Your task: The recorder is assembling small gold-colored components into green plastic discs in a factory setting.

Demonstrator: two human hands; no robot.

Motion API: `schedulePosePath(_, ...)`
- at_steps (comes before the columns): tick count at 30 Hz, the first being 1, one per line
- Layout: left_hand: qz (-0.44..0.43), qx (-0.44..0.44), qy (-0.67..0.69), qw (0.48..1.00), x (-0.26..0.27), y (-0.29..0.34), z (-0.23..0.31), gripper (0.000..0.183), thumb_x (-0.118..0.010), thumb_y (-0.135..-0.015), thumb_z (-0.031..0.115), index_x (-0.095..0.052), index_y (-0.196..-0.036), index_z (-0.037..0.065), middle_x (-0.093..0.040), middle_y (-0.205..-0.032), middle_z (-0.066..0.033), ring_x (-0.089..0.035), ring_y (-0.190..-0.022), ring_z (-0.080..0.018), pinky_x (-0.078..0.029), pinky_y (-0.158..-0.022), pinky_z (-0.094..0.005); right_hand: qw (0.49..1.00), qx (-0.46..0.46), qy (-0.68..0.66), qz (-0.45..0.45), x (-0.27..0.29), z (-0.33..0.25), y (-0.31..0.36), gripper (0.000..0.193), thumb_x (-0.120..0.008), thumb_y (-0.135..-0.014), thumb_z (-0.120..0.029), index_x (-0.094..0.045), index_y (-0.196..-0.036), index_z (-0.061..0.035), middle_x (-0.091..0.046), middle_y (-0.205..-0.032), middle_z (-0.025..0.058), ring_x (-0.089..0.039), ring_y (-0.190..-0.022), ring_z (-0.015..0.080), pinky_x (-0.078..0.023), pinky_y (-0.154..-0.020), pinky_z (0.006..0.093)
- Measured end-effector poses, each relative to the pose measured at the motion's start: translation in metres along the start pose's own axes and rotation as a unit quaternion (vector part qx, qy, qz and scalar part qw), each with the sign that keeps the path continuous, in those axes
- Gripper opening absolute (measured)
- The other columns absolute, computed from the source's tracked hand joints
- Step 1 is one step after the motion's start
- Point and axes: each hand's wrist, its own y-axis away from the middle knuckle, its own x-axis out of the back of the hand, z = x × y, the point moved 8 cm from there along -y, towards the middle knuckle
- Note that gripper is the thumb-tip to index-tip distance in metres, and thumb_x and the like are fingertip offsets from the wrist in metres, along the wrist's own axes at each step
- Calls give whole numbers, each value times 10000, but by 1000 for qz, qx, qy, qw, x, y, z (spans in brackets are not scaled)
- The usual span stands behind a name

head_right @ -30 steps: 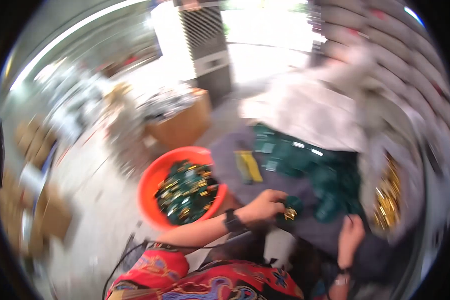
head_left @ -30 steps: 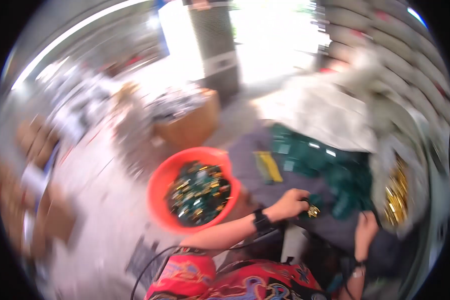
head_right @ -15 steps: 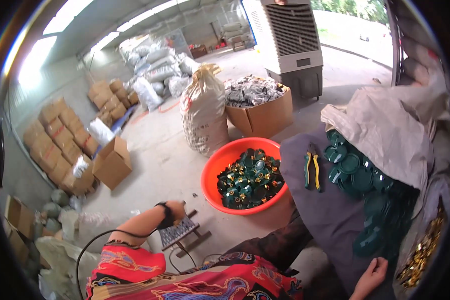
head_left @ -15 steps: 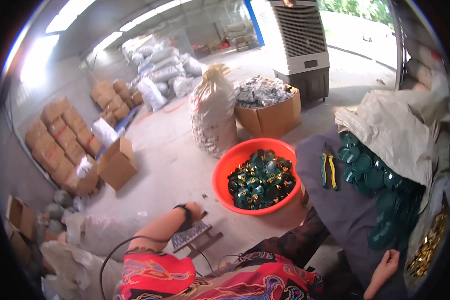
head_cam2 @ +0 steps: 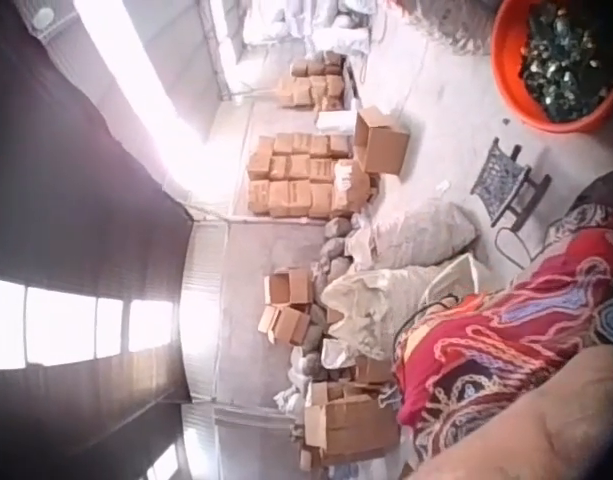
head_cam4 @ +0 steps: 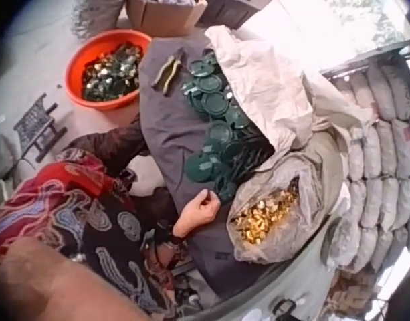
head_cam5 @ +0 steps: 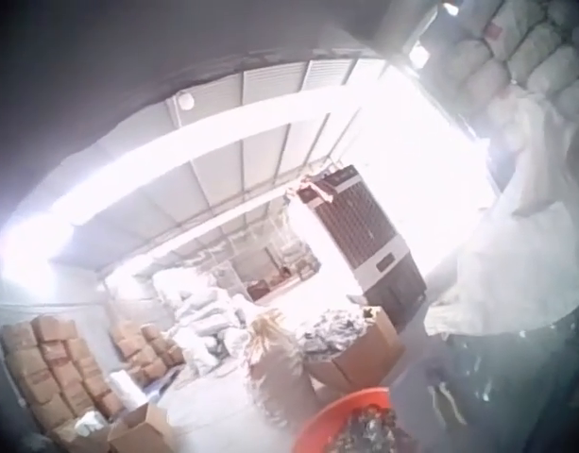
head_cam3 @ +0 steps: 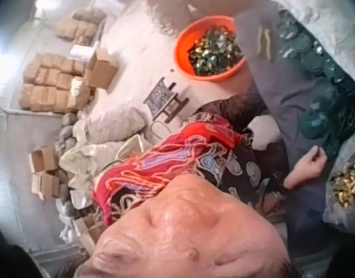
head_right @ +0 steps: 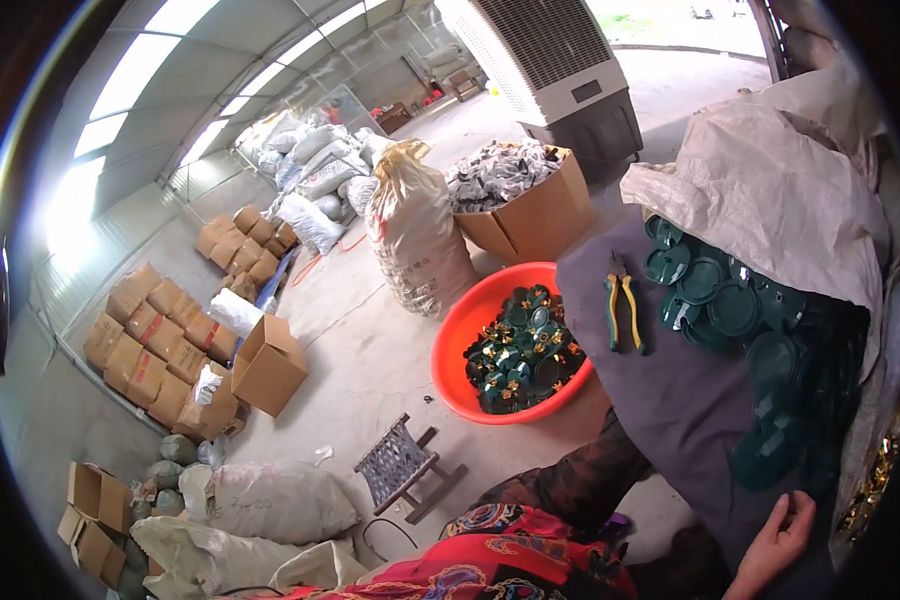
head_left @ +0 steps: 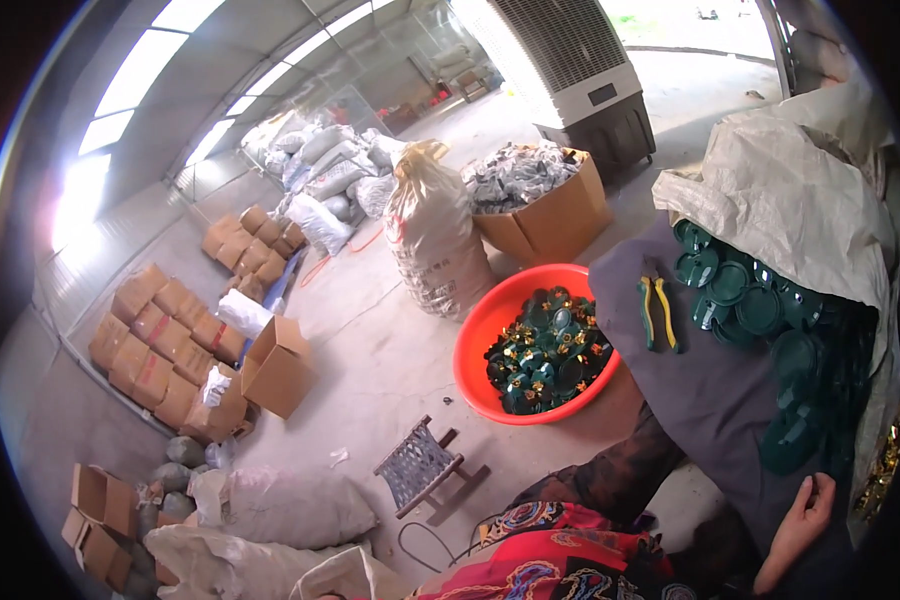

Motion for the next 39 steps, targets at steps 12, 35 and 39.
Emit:
schedulePosePath(12,55,-179,-26,982,257,-286,162,259,-551,-743,234,-689,-652,35,-649,-648,-155,-648,-629,-298,-515,-657,-433,997,20,-59,53,-10,-62,-14,104,-646,-779,-33,-584,-859,-9,-569,-745,133,-586,-621,241,-454,-565,325)
schedulePosePath(35,307,-789,394,358,664,214,672,127,-623,-763,47,-619,-885,12,-596,-773,-147,-603,-648,-311,-466,-573,-356,931,58,360,2,87,-19,-56,258,-581,-757,2,-597,-1009,-48,-569,-1041,137,-581,-905,369,-471,-782,422)
schedulePosePath(39,353,-775,374,367,665,233,685,255,-674,-754,136,-612,-961,1,-610,-845,-157,-619,-711,-319,-488,-611,-381,929,63,362,-56,81,-12,-60,45,-527,-770,-14,-545,-811,-22,-510,-892,195,-572,-819,384,-462,-734,451)
